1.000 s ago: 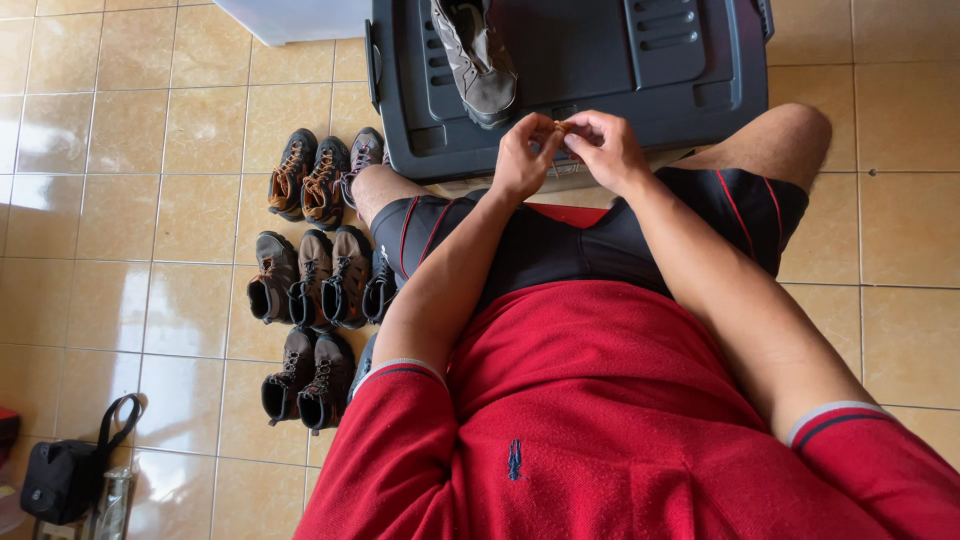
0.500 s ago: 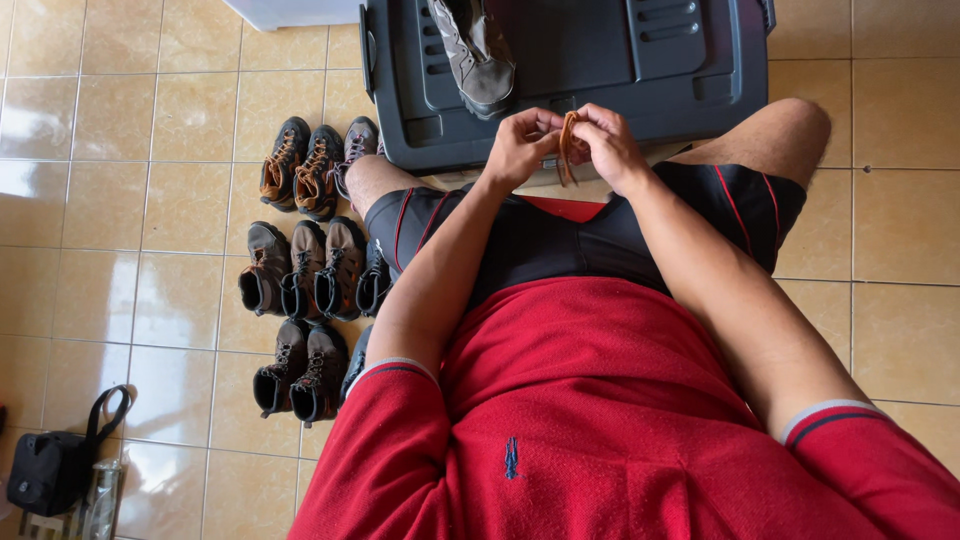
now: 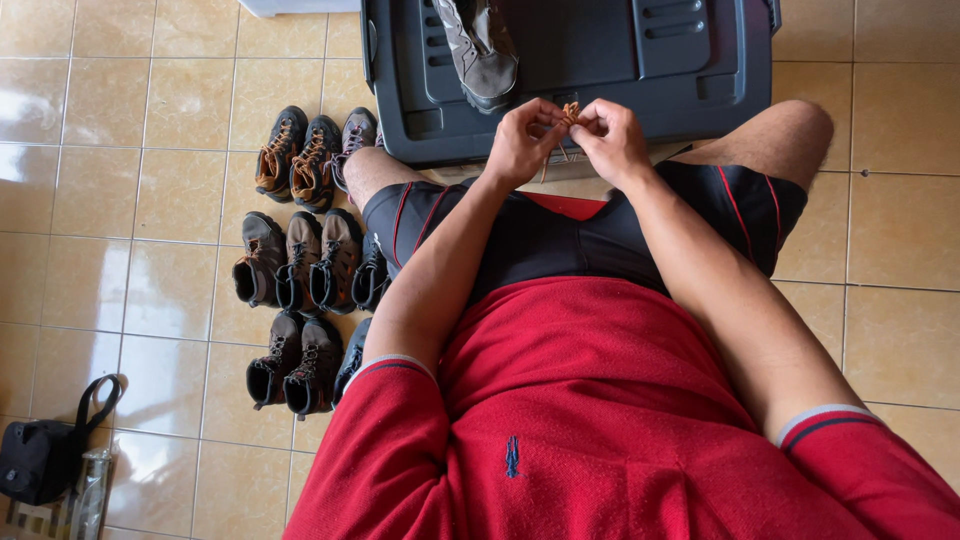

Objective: The person laces a shoe by hand while sitting down, first removing the old laces and then threading a new orange lace through the eyelets of the shoe.

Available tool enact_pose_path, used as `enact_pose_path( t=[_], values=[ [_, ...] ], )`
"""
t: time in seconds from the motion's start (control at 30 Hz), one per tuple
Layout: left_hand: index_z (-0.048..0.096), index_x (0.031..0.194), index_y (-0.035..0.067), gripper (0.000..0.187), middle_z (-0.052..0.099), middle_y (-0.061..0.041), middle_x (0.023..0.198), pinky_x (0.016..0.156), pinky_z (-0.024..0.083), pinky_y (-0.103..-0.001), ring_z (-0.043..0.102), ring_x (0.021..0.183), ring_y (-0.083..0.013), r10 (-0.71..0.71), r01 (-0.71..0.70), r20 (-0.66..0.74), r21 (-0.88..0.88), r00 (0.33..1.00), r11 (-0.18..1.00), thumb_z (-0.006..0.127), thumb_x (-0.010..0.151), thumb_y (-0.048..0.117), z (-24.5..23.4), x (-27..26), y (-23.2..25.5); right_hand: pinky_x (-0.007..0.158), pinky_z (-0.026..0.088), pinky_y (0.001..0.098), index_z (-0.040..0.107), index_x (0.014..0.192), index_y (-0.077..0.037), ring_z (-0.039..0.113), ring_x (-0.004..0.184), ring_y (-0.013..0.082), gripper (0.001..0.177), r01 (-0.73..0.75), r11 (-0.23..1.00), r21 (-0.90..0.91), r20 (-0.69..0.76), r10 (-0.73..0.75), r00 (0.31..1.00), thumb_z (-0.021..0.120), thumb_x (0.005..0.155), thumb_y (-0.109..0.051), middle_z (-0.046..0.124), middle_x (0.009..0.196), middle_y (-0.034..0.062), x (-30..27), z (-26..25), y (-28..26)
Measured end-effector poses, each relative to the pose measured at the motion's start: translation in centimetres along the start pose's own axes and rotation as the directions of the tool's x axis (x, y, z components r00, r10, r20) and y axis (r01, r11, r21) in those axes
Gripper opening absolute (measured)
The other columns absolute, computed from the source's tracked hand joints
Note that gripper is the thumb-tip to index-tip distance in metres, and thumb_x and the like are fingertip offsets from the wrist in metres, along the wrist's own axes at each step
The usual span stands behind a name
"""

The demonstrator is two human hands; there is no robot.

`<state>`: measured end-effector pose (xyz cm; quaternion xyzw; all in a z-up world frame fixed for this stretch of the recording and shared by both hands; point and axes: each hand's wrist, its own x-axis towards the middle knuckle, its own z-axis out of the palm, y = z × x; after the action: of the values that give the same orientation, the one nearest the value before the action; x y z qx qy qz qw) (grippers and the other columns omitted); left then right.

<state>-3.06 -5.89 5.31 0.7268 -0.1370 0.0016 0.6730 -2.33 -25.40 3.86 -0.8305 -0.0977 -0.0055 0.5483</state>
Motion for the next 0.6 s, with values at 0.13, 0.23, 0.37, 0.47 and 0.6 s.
enact_pose_path(
  t=[0.13, 0.23, 0.37, 0.47, 0.6],
  values=[
    [0.073, 0.098, 0.012, 0.006, 0.077, 0.002, 0.094, 0.065, 0.057, -0.022, 0.068, 0.076, -0.0065, 0.011, -0.007, -0.044, 0.073, 0.999, 0.997, 0.077, 0.094, 0.015, -0.1, 0.0, -0.5, 0.082, 0.057, 0.0300, 0.075, 0.118, -0.008, 0.071, 0.097, 0.0163, 0.027, 0.105, 0.994, 0.000, -0.022, -0.105, 0.994, 0.072, 0.091, -0.006, 0.076, 0.108, 0.0069, -0.2, -0.3, -2.3],
    [0.071, 0.094, 0.014, 0.005, 0.077, 0.002, 0.091, 0.059, 0.051, -0.024, 0.066, 0.059, -0.0074, -0.016, 0.021, -0.041, 0.136, 0.999, 0.990, 0.076, 0.092, 0.014, -0.1, -0.2, 0.4, 0.084, 0.060, 0.0303, 0.079, 0.117, -0.007, 0.073, 0.098, 0.0194, 0.027, 0.202, 0.979, -0.028, -0.016, -0.202, 0.979, 0.068, 0.095, 0.005, 0.075, 0.115, 0.0094, -0.5, -0.5, -3.1],
    [0.063, 0.093, 0.017, 0.011, 0.072, 0.005, 0.088, 0.065, 0.055, -0.031, 0.075, 0.065, -0.0136, 0.081, -0.084, 0.023, 0.250, 0.996, 0.964, 0.074, 0.093, 0.014, -0.3, -0.4, -0.1, 0.086, 0.059, 0.0341, 0.078, 0.114, -0.004, 0.072, 0.095, 0.0238, 0.026, 0.318, 0.939, -0.131, 0.051, -0.314, 0.948, 0.071, 0.092, 0.008, 0.075, 0.109, 0.0111, -0.5, -0.4, -2.6],
    [0.061, 0.093, 0.015, 0.013, 0.072, -0.001, 0.097, 0.066, 0.056, -0.030, 0.075, 0.066, -0.0154, 0.098, -0.108, 0.050, 0.247, 0.994, 0.963, 0.071, 0.089, 0.007, -0.2, -0.4, 0.5, 0.080, 0.059, 0.0352, 0.074, 0.109, -0.006, 0.070, 0.083, 0.0240, 0.021, 0.300, 0.941, -0.156, 0.105, -0.287, 0.952, 0.069, 0.093, 0.008, 0.072, 0.101, 0.0103, -0.6, -0.7, -3.6],
    [0.057, 0.094, 0.013, 0.008, 0.065, -0.004, 0.094, 0.074, 0.061, -0.032, 0.066, 0.077, -0.0198, 0.214, -0.225, 0.070, 0.250, 0.974, 0.942, 0.062, 0.092, 0.006, 0.1, -0.3, 0.9, 0.079, 0.055, 0.0352, 0.070, 0.103, -0.007, 0.068, 0.082, 0.0212, 0.016, 0.297, 0.943, -0.151, 0.093, -0.286, 0.954, 0.062, 0.095, 0.004, 0.073, 0.093, 0.0057, -0.6, -0.7, -4.1]
  ],
)
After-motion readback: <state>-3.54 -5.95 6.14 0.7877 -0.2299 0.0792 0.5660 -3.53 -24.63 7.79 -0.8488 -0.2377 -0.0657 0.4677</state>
